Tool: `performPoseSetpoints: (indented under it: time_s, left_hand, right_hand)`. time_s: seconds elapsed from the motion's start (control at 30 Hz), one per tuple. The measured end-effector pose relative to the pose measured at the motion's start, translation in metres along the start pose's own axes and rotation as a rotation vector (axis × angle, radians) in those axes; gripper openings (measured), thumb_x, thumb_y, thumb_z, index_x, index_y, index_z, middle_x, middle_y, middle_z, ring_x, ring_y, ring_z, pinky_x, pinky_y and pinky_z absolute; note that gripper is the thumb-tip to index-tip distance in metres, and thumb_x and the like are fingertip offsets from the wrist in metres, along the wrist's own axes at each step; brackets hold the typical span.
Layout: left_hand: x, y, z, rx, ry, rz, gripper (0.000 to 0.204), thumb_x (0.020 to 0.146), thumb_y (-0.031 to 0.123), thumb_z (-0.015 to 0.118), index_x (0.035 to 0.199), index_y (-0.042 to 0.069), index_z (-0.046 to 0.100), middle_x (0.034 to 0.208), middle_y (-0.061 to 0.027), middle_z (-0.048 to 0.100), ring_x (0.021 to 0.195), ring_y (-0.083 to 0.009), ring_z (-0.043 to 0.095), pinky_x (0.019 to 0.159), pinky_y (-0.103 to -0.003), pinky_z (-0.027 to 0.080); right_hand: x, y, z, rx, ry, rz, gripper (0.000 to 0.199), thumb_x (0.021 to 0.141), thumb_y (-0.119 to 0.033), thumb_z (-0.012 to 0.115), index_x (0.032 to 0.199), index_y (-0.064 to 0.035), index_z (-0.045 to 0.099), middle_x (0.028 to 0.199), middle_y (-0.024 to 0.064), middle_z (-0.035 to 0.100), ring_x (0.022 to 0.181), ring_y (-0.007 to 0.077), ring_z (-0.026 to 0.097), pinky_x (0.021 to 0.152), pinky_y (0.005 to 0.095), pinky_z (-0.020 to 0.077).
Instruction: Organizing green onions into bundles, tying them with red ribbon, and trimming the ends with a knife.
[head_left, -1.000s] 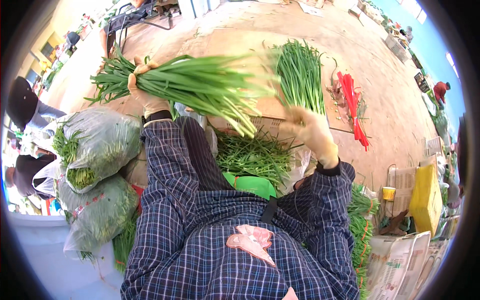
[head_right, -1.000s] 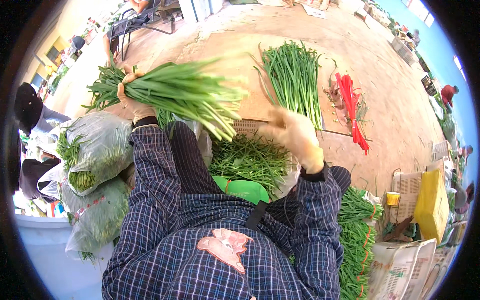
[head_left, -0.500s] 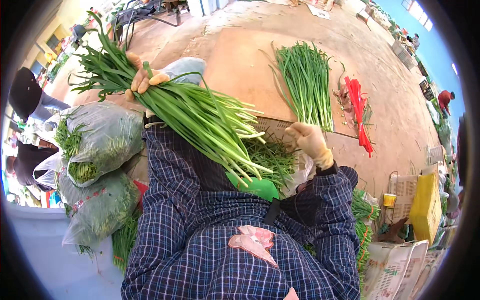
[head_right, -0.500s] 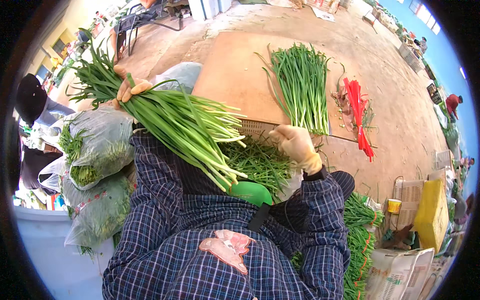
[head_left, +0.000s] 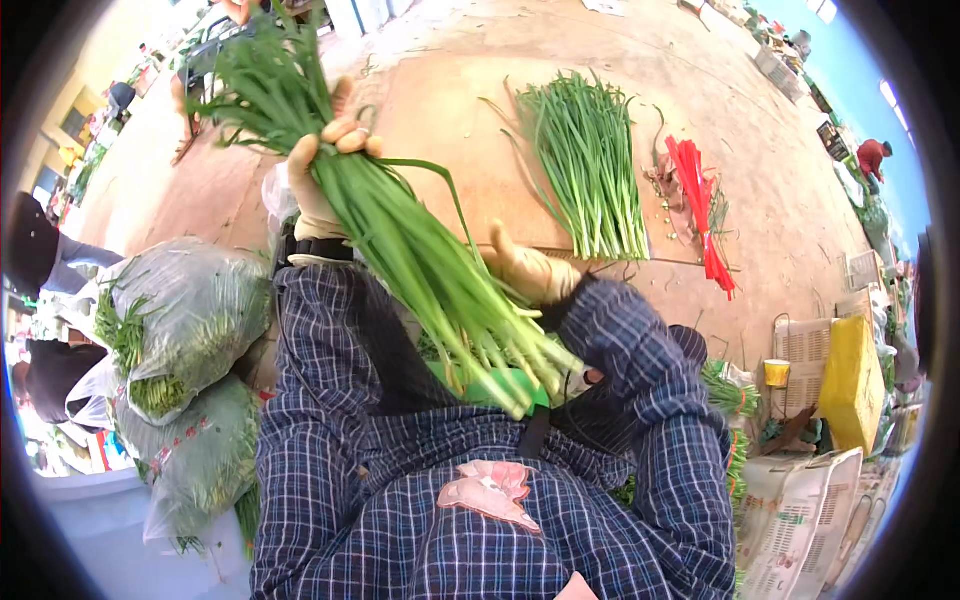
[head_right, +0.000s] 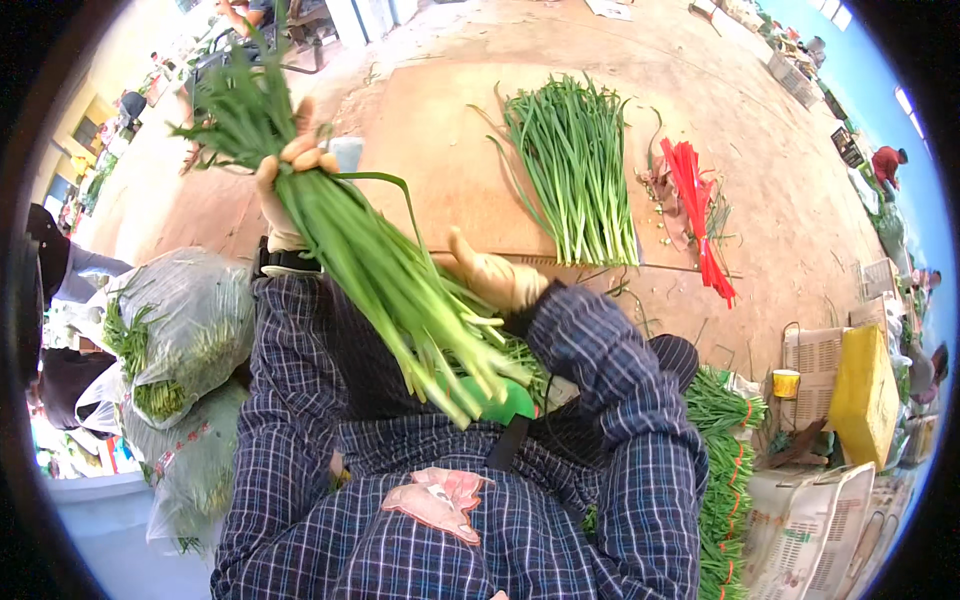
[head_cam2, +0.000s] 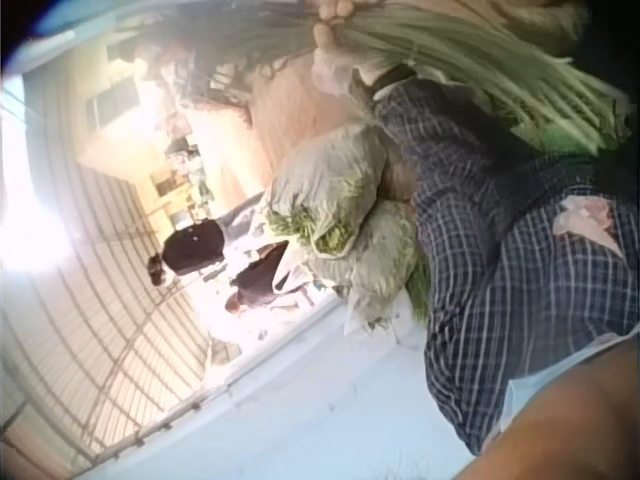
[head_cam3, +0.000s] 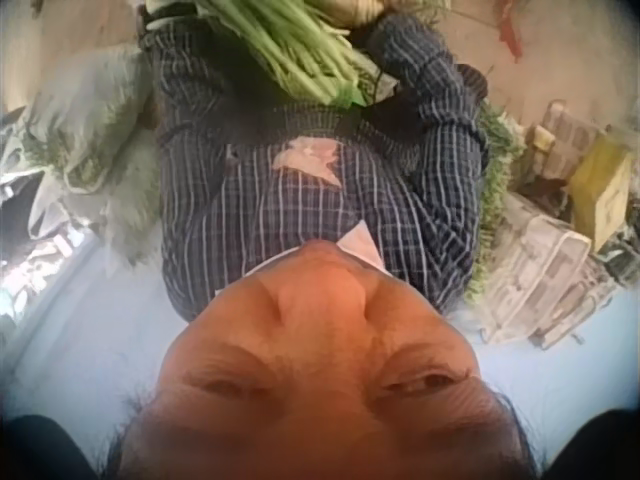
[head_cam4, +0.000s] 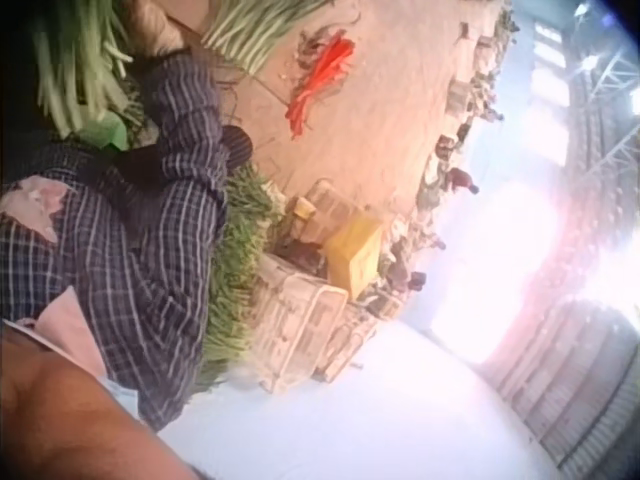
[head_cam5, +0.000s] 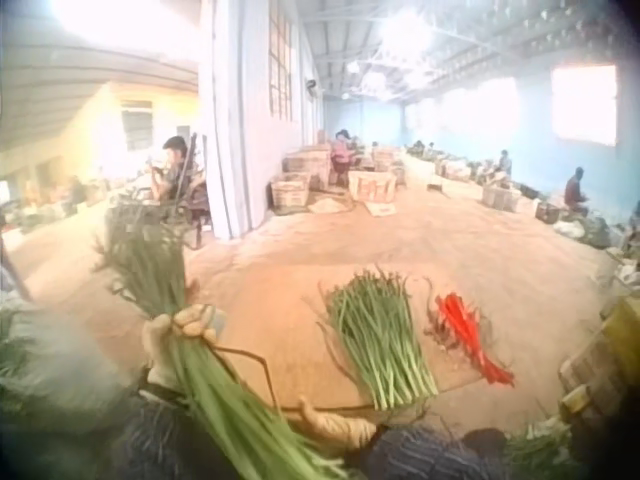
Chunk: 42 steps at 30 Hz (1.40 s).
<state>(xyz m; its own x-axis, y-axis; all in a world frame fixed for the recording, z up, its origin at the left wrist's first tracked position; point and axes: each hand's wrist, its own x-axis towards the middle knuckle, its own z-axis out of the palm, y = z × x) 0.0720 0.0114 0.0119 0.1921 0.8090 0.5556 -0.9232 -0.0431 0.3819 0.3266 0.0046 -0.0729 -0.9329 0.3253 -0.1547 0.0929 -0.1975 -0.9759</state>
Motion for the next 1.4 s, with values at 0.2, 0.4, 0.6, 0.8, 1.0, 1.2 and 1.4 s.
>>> performPoseSetpoints:
  time_s: [0.2,0.4,0.6,0.8,1.0,1.2,1.4]
  left_hand:
    - [0.045,-0.018,-0.098,0.446,0.561,-0.291,0.022,0.080,0.025,0.060,0.079,0.003,0.060,0.075,-0.0091,0.063,0.072,-0.0219,0.062,0.073,-0.035,0.053]
    - [0.106,-0.061,-0.202,0.346,0.772,-0.547,0.020,0.080,0.020,0.063,0.075,0.001,0.062,0.068,-0.0109,0.064,0.062,-0.0272,0.064,0.063,-0.039,0.055]
    - [0.097,-0.045,-0.216,1.590,0.982,-0.309,0.109,0.067,0.051,0.072,0.140,-0.006,0.015,0.129,-0.0296,0.044,0.120,-0.0353,0.045,0.097,-0.037,0.037]
    - [-0.025,-0.019,-0.154,1.486,0.961,-0.261,0.098,0.074,0.046,0.070,0.137,-0.011,0.021,0.138,-0.0269,0.034,0.129,-0.0320,0.034,0.105,-0.037,0.028]
    - [-0.072,-0.090,-0.129,1.598,0.962,-0.424,0.108,0.062,0.038,0.081,0.136,-0.011,0.020,0.129,-0.0331,0.041,0.120,-0.0419,0.042,0.100,-0.041,0.035]
    - [-0.055,-0.073,-0.145,1.333,0.989,-0.467,0.089,0.069,0.007,0.071,0.140,-0.004,0.018,0.132,-0.0267,0.042,0.120,-0.0337,0.045,0.097,-0.038,0.039]
    - [-0.074,-0.063,-0.161,1.101,1.031,-0.498,0.071,0.078,0.006,0.060,0.139,-0.005,0.025,0.142,-0.0221,0.032,0.131,-0.0310,0.032,0.105,-0.035,0.030]
  right_hand:
    - [-0.015,0.044,-0.023,0.890,0.237,-0.162,0.100,0.072,-0.078,0.036,0.139,-0.0050,0.030,0.137,0.0130,0.040,0.122,0.0219,0.042,0.101,0.0347,0.0380]
    - [0.016,0.039,-0.057,0.514,0.418,0.031,0.074,0.080,-0.019,0.069,0.141,-0.0079,0.028,0.128,0.0119,0.046,0.111,0.0208,0.049,0.096,0.0354,0.0413]
    - [0.041,0.026,-0.074,0.000,0.766,0.409,0.081,0.082,-0.020,0.063,0.141,0.0065,0.015,0.145,0.0238,0.023,0.133,0.0317,0.027,0.108,0.0355,0.0241]
    - [0.043,0.052,-0.078,-0.121,0.903,0.272,0.078,0.083,-0.038,0.061,0.138,0.0049,0.027,0.141,0.0243,0.033,0.132,0.0319,0.030,0.108,0.0347,0.0248]
    - [0.055,0.032,-0.061,-0.567,0.915,0.309,0.097,0.071,-0.042,0.072,0.141,-0.0015,0.019,0.126,0.0282,0.046,0.117,0.0360,0.047,0.098,0.0386,0.0379]
    - [0.068,0.035,-0.065,-0.285,1.064,0.310,0.083,0.070,-0.014,0.067,0.138,0.0026,0.023,0.101,0.0227,0.061,0.084,0.0282,0.063,0.074,0.0330,0.0509]
    - [0.054,0.056,-0.072,-0.733,1.185,0.295,0.067,0.073,-0.011,0.069,0.132,0.0008,0.039,0.115,0.0213,0.058,0.105,0.0329,0.055,0.091,0.0372,0.0436]
